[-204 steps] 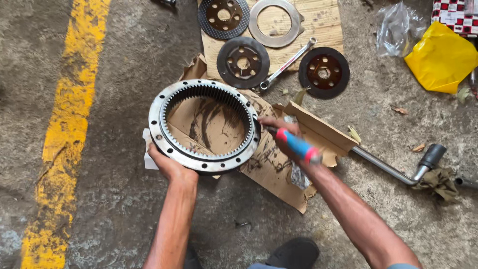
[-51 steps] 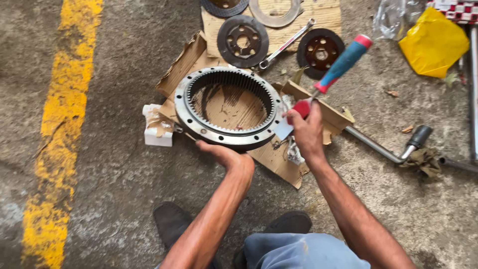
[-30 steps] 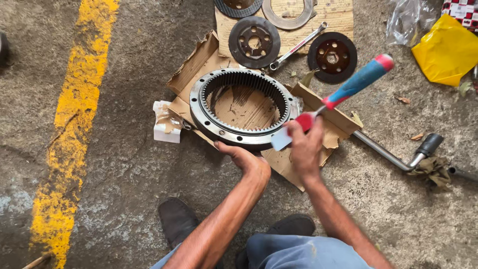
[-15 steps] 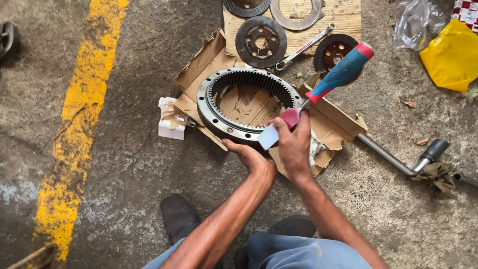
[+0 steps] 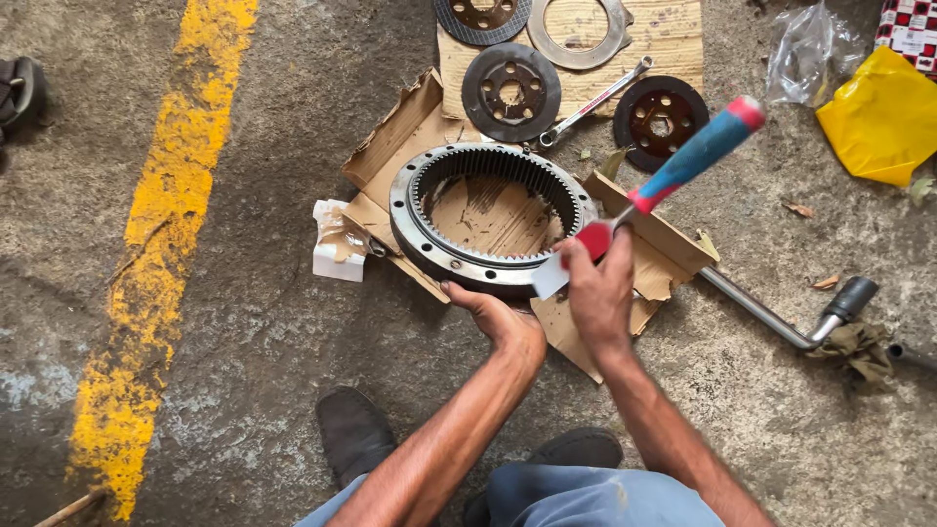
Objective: The person wipes metal plates with a cloth and uses a scraper on the surface of a large gear while handling various mechanical components on a piece of cardboard.
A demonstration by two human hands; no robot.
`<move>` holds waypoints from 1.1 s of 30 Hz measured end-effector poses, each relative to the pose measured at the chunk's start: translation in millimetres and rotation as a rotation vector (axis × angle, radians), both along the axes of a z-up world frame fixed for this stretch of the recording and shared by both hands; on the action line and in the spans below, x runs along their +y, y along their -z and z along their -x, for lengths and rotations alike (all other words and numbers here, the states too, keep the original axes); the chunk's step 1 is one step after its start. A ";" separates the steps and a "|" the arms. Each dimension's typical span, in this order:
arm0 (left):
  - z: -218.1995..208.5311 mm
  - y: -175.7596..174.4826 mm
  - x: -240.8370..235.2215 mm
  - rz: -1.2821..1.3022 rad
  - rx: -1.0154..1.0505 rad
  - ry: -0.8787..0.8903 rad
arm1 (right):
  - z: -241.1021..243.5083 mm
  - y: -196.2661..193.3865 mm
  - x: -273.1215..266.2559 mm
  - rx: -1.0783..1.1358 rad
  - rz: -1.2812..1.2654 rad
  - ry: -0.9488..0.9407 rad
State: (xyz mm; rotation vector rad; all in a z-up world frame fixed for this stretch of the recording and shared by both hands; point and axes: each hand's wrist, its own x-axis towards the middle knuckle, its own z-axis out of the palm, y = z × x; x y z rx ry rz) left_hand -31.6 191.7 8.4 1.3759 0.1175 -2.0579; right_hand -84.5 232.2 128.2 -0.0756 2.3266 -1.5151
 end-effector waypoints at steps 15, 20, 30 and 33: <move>-8.1 -10.8 -26.0 0.075 -0.064 0.014 | 12.6 8.9 -22.5 0.058 0.512 -0.698; -15.7 -5.6 -48.1 0.092 0.019 0.007 | 11.8 21.3 -34.9 0.278 0.407 -0.999; -24.6 33.9 -61.4 0.351 -0.130 0.104 | 18.2 43.3 -106.0 0.401 0.421 -1.109; -28.9 28.8 -58.7 0.333 -0.143 0.158 | 24.4 59.1 -141.6 0.320 0.331 -1.051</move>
